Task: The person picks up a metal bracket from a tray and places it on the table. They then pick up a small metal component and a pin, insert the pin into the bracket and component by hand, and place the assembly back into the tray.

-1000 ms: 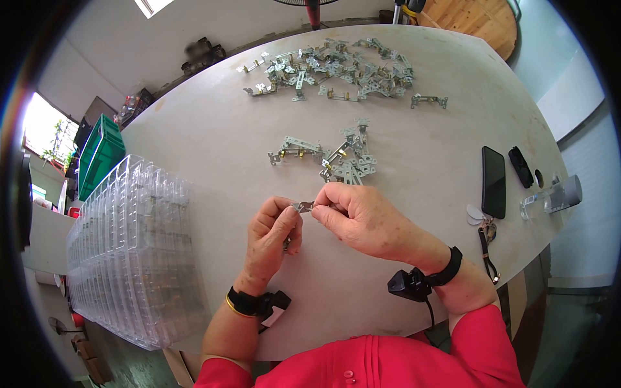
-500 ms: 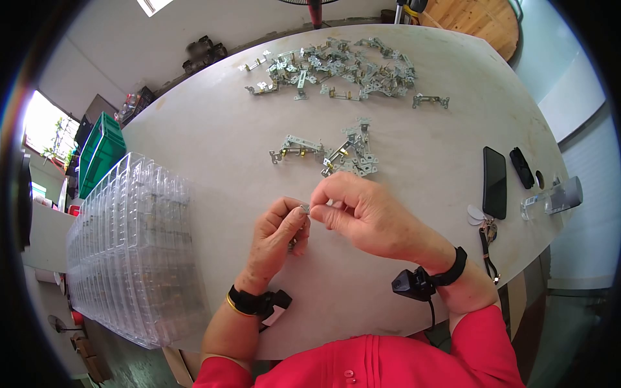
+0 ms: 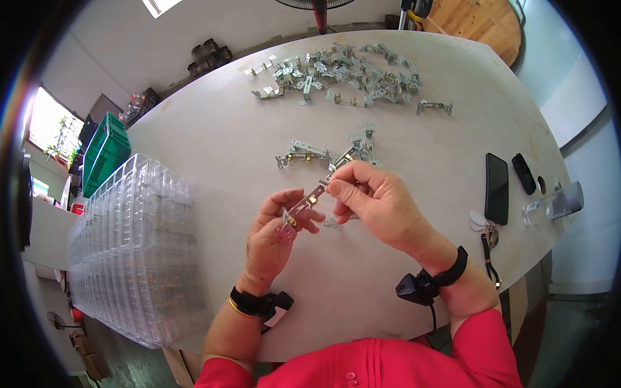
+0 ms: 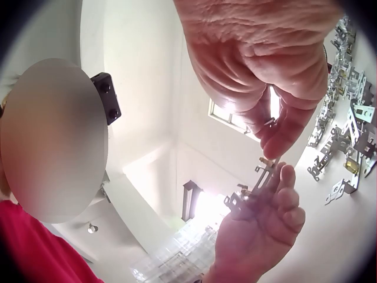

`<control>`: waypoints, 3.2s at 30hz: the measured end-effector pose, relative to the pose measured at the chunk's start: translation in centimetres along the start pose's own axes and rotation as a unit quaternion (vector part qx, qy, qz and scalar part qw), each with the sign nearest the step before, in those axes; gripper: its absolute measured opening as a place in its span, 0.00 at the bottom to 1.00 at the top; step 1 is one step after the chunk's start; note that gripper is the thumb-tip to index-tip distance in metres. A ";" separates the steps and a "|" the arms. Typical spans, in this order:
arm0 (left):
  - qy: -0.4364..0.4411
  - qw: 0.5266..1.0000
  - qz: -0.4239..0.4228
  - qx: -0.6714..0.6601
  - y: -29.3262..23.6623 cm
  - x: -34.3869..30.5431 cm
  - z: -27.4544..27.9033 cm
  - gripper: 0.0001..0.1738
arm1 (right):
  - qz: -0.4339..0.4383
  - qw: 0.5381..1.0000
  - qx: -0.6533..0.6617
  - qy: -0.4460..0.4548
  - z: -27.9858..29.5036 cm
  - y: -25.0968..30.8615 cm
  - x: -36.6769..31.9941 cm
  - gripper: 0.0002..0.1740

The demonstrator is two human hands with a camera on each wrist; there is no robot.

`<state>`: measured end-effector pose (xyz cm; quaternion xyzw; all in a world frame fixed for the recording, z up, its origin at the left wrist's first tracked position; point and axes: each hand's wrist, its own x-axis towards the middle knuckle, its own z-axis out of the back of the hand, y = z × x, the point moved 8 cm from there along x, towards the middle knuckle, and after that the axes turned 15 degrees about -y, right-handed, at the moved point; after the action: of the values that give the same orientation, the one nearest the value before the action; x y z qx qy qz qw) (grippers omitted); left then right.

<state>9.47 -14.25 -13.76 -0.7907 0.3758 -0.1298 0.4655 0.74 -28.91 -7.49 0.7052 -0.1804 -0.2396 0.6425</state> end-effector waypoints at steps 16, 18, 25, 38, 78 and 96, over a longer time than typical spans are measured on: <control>-0.045 0.987 -0.134 0.080 -1.2 0.2 1.0 0.15 | -0.048 0.994 -0.099 0.020 -0.5 -1.4 -0.1 0.08; -0.036 0.988 -0.126 0.086 -1.5 0.1 0.7 0.15 | 0.060 0.991 -0.121 -0.011 0.0 0.0 0.1 0.06; -0.023 0.985 -0.081 0.152 -0.5 -0.5 0.0 0.12 | 0.066 0.993 -0.100 0.021 -1.6 0.7 -1.6 0.04; -0.043 0.973 -0.084 0.209 -0.6 -0.8 -0.2 0.10 | 0.114 0.979 -0.166 0.012 -1.6 0.9 -1.8 0.04; 0.047 0.856 -0.311 0.410 -1.3 -1.9 -3.4 0.15 | 0.173 0.974 -0.145 -0.037 -0.9 1.6 -1.8 0.06; -0.094 0.990 -0.035 0.099 -0.4 -0.4 0.6 0.24 | 0.076 0.987 -0.138 0.010 -1.7 0.6 -1.7 0.04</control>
<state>9.73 -13.43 -13.72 -0.7617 0.2880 -0.1075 0.5704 0.37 -26.59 -6.65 0.5960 -0.1922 -0.2053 0.7521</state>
